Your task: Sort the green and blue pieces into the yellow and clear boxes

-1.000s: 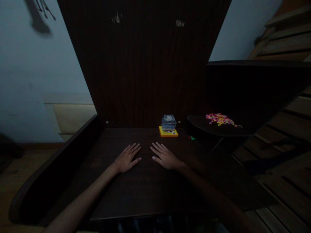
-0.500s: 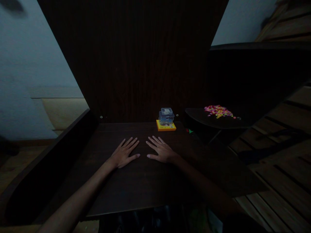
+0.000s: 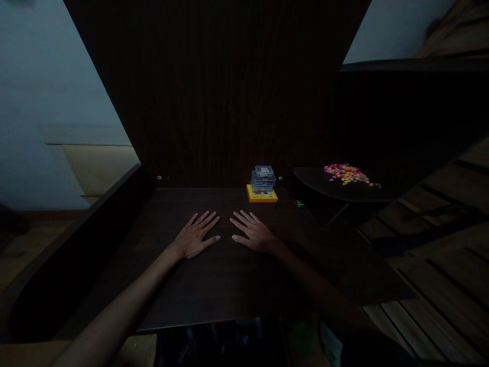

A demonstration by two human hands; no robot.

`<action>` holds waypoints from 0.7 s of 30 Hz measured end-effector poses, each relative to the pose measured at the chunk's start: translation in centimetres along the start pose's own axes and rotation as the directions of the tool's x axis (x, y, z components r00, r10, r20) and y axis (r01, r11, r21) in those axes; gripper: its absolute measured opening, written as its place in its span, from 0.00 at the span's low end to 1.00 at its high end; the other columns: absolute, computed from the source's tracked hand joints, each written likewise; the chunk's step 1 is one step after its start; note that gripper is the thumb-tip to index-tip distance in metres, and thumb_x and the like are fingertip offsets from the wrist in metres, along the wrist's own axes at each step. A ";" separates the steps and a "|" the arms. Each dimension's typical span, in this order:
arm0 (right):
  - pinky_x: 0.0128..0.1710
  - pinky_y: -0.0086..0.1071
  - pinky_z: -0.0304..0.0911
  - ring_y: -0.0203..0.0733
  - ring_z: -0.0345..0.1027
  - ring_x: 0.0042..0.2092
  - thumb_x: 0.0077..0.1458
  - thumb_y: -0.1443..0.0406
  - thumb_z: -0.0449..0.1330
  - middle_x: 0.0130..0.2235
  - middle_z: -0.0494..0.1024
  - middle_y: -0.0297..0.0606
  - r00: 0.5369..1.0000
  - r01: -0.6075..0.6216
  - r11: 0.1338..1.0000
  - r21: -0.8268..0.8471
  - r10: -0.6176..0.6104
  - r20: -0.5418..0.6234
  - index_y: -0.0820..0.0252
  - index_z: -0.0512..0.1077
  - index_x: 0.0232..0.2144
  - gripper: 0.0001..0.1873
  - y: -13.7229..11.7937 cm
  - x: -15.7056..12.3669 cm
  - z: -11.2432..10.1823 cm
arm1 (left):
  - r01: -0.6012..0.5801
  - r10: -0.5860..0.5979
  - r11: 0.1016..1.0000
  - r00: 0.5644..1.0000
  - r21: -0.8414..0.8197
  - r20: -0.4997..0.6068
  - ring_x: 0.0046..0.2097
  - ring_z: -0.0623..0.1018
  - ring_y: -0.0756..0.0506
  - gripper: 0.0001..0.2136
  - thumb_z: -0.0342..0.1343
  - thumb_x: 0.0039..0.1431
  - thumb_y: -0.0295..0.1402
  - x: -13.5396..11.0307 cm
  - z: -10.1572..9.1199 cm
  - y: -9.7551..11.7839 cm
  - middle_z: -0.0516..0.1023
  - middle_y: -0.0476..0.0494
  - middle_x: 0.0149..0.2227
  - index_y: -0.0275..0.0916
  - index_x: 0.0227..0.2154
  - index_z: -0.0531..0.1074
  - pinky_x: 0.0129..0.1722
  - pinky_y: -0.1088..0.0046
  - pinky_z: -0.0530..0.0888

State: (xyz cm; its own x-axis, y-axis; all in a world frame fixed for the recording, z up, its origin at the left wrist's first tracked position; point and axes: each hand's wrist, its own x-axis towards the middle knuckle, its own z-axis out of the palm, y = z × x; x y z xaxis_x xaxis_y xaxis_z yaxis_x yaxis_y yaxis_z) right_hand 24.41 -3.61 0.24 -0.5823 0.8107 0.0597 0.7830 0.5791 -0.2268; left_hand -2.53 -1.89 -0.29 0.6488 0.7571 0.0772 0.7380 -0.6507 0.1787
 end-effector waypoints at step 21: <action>0.67 0.52 0.36 0.51 0.36 0.70 0.64 0.48 0.46 0.69 0.47 0.43 1.000 0.014 1.000 0.008 -0.014 -0.024 0.57 0.53 0.66 0.34 0.1 -0.4 0.2 | 0.028 -0.027 0.999 0.999 -0.022 0.031 0.70 0.49 0.38 0.33 0.39 0.64 0.56 -0.3 -0.4 0.5 0.47 0.46 0.69 0.49 0.67 0.46 0.67 0.49 0.46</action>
State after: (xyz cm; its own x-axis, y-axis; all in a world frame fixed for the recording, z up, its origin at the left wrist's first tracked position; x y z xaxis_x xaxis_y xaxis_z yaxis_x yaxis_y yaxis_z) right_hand 24.65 -3.93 0.00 -0.5874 0.8046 0.0865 0.7731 0.5896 -0.2339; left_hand -2.39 -2.40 0.18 0.6338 0.7723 0.0423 0.7515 -0.6278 0.2026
